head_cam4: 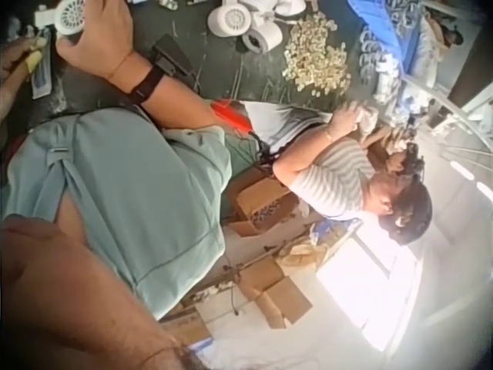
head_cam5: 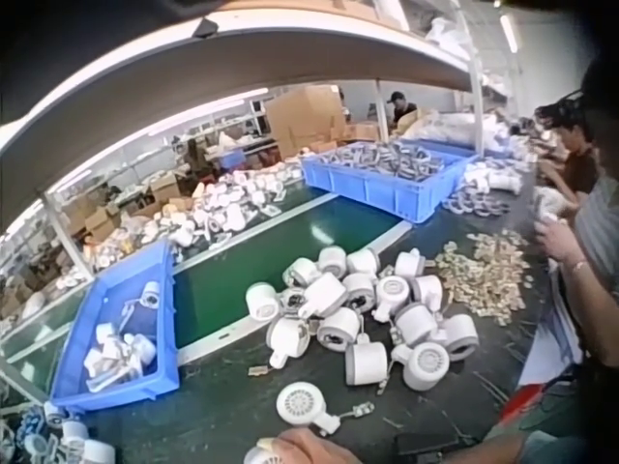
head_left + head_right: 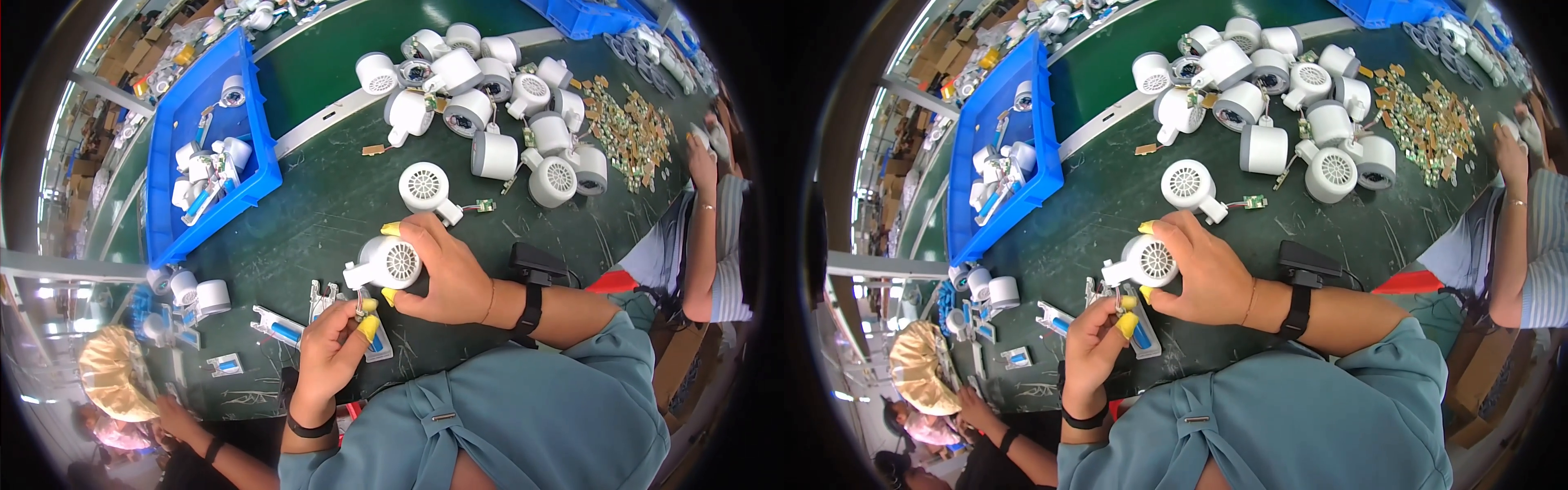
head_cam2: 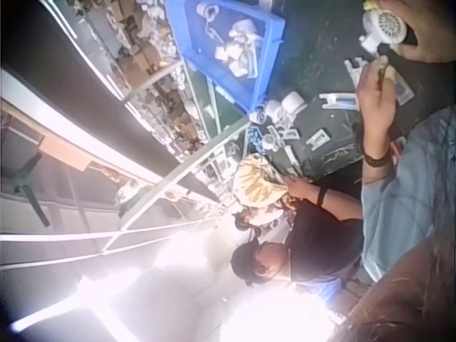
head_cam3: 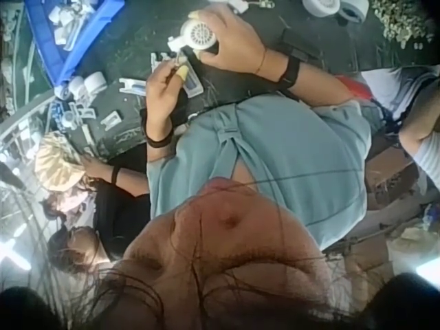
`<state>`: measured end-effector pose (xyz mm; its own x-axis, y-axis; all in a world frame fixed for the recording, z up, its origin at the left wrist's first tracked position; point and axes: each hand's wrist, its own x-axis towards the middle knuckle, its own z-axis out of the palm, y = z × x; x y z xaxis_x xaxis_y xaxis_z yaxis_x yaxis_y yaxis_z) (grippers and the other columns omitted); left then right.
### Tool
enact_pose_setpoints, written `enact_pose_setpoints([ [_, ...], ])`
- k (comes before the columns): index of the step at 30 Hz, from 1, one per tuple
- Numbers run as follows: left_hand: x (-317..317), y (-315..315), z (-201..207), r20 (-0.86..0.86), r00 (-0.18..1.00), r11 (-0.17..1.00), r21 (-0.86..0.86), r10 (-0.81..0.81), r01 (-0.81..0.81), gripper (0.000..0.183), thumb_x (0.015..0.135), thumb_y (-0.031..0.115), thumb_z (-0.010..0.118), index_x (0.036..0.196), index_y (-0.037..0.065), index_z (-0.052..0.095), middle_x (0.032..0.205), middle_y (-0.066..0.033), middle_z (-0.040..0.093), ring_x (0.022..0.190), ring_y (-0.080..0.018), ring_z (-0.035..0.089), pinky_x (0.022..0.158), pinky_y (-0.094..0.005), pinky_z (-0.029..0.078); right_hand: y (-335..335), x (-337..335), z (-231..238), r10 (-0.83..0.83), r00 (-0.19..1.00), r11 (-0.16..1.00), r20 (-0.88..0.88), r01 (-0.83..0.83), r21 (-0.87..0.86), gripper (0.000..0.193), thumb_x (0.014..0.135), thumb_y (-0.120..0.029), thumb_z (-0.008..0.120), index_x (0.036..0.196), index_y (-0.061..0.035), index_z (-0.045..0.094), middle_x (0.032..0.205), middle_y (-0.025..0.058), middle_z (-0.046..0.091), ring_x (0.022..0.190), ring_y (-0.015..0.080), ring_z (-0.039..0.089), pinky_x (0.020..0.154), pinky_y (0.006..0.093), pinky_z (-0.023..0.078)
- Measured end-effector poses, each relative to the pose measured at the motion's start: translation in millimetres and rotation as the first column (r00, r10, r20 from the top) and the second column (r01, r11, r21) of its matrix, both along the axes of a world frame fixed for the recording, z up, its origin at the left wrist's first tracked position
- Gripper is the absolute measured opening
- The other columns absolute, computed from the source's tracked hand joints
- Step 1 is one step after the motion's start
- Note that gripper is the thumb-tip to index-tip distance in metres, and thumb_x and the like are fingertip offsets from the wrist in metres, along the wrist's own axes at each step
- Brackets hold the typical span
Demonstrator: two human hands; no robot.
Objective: The person connects wires between a circuit board and a battery, fits the board into a white plastic housing, and presses the housing into a base. They repeat this assembly process and place the finished units onto a pile on the table.
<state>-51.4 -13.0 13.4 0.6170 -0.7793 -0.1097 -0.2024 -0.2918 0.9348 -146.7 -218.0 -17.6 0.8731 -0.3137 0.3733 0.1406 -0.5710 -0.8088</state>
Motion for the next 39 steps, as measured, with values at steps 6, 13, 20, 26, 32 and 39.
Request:
enact_pose_setpoints([
  [6,11,-11,48,-0.560,0.818,0.987,-0.153,-0.129,0.051,0.041,0.101,0.014,0.054,0.137,-0.003,0.048,0.111,-0.0112,0.067,0.069,-0.0108,0.064,0.056,-0.0219,0.051,-12,4,-9,0.537,0.840,0.304,-0.076,-0.109,0.946,0.055,0.098,-0.033,0.043,0.142,-0.0006,0.042,0.132,0.0101,0.056,0.119,0.0196,0.056,0.103,0.0353,0.042],
  [13,27,-20,62,-0.626,0.779,0.989,-0.140,-0.044,-0.057,0.041,0.098,0.019,0.054,0.128,-0.009,0.053,0.101,-0.0184,0.070,0.057,-0.0122,0.062,0.047,-0.0211,0.048,-14,6,-16,0.605,0.791,0.236,-0.086,-0.075,0.969,0.054,0.103,-0.043,0.032,0.136,-0.0041,0.049,0.122,0.0097,0.063,0.105,0.0170,0.063,0.079,0.0324,0.053],
  [20,79,-19,93,-0.409,0.906,0.984,-0.089,0.107,-0.156,0.026,0.093,0.018,0.066,0.108,-0.003,0.067,0.080,-0.0042,0.067,0.053,-0.0054,0.051,0.047,-0.0192,0.037,-11,7,-2,0.525,0.840,0.302,-0.137,-0.034,0.953,0.049,0.104,-0.041,0.043,0.132,-0.0014,0.049,0.107,0.0069,0.061,0.075,0.0103,0.058,0.071,0.0256,0.051],
  [26,203,-42,133,0.290,0.899,0.944,-0.067,0.328,-0.323,0.027,0.091,0.020,0.059,0.104,-0.002,0.068,0.080,-0.0047,0.068,0.053,-0.0069,0.052,0.049,-0.0233,0.042,-14,6,-11,0.612,0.779,0.381,-0.138,-0.138,0.914,0.040,0.103,-0.026,0.050,0.133,0.0009,0.048,0.108,0.0058,0.061,0.078,0.0096,0.059,0.070,0.0257,0.052],
  [32,277,-48,126,0.670,0.666,0.810,0.162,0.328,-0.563,0.036,0.088,0.022,0.058,0.111,-0.004,0.066,0.079,-0.0112,0.069,0.062,-0.0154,0.066,0.058,-0.0298,0.054,-15,12,-12,0.664,0.734,0.367,-0.143,-0.153,0.917,0.036,0.102,-0.021,0.054,0.130,0.0011,0.051,0.103,0.0050,0.063,0.077,0.0085,0.059,0.069,0.0248,0.052],
  [39,165,-26,88,0.460,0.886,0.923,0.314,0.056,-0.221,0.025,0.090,0.013,0.055,0.107,-0.001,0.067,0.074,-0.0123,0.067,0.065,-0.0163,0.064,0.064,-0.0327,0.051,-20,7,-7,0.670,0.721,0.409,-0.179,-0.157,0.899,0.036,0.100,-0.014,0.054,0.132,0.0022,0.050,0.103,0.0042,0.062,0.079,0.0081,0.058,0.071,0.0239,0.052],
])
